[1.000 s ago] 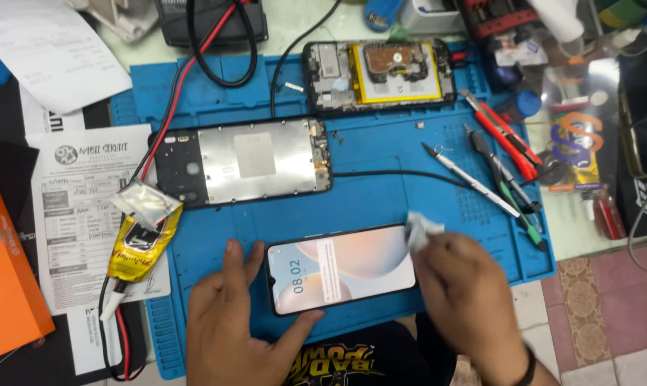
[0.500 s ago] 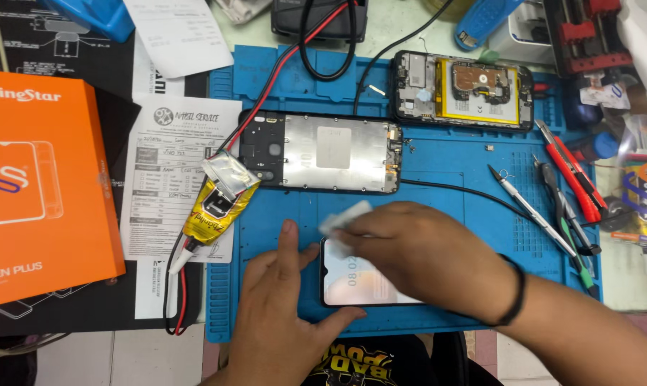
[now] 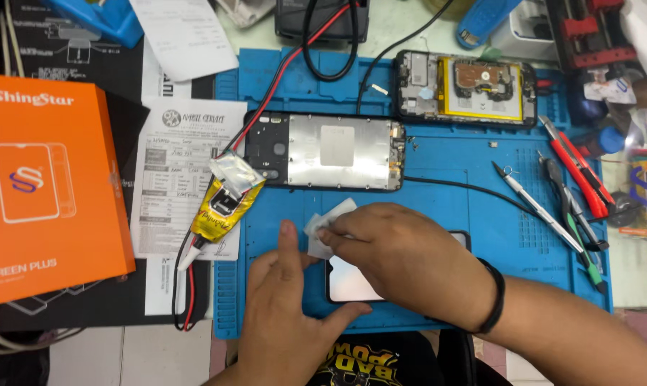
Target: The person reassembles a smartphone by aligning the back cover and pressing it into place, then powers on the device and tests the touchscreen. The person then wipes the screen with a cloth to clean it.
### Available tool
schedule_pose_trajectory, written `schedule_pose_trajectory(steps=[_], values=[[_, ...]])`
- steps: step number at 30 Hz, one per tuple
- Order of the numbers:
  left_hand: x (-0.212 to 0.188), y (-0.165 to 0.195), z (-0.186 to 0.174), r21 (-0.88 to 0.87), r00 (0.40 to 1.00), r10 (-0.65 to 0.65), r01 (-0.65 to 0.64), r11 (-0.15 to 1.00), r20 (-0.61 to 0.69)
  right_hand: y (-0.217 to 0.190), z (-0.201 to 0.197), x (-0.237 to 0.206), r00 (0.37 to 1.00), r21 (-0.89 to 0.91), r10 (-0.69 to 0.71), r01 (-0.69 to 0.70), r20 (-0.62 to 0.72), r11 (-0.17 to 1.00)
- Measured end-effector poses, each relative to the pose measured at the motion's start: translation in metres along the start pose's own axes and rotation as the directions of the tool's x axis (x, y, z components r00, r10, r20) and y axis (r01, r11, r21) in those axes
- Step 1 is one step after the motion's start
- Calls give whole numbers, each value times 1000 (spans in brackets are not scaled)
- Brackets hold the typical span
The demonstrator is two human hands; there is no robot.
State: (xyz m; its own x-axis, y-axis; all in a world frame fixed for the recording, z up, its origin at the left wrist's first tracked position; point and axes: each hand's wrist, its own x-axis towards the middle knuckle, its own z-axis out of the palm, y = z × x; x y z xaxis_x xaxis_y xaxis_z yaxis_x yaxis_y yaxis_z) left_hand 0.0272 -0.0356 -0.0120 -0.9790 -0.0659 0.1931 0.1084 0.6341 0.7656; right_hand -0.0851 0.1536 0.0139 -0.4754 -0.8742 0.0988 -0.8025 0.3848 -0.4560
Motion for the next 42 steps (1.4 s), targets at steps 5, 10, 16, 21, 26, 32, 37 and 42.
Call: schedule_pose_trajectory(steps=[5,10,16,21,26,32,37,42], values=[[-1,2,1,74,994,31,-24,997,-101,-46,-13,7,990,13,-130,129,57,992],[1,4,-4,20,997,70,-70,997,-18,-39,-23,25,997,-83,31,-37,-64,996],[7,6,-6,-14,999,38,-37,999,37,-44,-24,14,998,-79,-64,62,-23,995],[8,9,-8,11,999,26,-27,1000,44,-40,-14,17,996,-104,74,-80,-58,991],[10,12,-11,53,998,23,-26,998,50,-41,-4,-23,996,28,-48,46,73,999],[14,15,-21,2,982,33,-34,999,186,-29,-45,-104,927,-52,313,-330,-207,943],[18,9,-39,-95,955,78,-53,994,285,-31,-25,-133,971,-190,187,-214,-148,958],[19,7,-41,-77,939,38,-12,997,343,-21,-13,-134,992,-322,-24,-18,-127,946]])
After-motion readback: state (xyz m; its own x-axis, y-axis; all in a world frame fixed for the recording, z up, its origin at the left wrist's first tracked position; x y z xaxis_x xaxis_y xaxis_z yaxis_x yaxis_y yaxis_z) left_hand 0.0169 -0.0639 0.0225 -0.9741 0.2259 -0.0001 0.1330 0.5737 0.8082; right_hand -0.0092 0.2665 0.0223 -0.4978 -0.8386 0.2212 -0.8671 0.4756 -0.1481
